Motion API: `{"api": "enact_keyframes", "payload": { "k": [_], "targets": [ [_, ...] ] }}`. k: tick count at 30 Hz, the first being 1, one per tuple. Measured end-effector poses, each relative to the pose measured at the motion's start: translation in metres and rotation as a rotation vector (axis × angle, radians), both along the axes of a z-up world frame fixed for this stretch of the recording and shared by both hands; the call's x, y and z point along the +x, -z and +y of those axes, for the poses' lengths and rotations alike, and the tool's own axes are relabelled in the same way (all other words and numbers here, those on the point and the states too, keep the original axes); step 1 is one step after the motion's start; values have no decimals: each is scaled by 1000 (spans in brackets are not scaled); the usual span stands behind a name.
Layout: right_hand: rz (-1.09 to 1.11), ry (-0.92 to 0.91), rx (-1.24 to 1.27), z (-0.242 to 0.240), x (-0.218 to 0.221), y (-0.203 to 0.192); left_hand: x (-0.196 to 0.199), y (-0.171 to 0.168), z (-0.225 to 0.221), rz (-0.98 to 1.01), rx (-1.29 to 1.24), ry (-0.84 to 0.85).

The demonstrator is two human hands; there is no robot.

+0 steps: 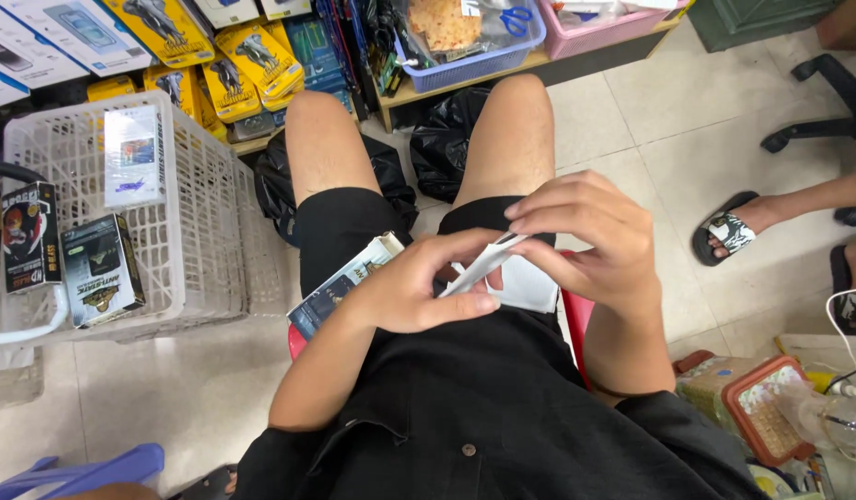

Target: The recorder is inspecting and handling a mobile phone screen protector and its packaging.

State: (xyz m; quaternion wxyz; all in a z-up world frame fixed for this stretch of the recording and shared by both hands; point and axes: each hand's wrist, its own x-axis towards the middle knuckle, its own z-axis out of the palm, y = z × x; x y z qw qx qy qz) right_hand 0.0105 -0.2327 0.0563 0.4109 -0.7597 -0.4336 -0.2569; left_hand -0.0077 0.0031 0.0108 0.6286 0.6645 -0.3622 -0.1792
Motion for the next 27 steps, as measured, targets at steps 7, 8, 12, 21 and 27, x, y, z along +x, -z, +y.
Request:
{"api": "enact_keyframes", "payload": {
  "k": [7, 8, 12, 21, 27],
  "targets": [
    [-99, 50, 64, -2, -2, 8, 1, 7, -1, 59, -18, 31],
    [-106, 69, 73, -2, -3, 8, 1, 10, 1, 78, -34, 34],
    [72, -21, 24, -2, -6, -3, 1, 15, 1, 104, -80, 35],
    [76, 45, 61, -8, 3, 7, 2, 7, -7, 40, 53, 19],
    [74, -69, -59, -19, 7, 1, 3, 15, -11, -29, 72, 39]
  ]
}}
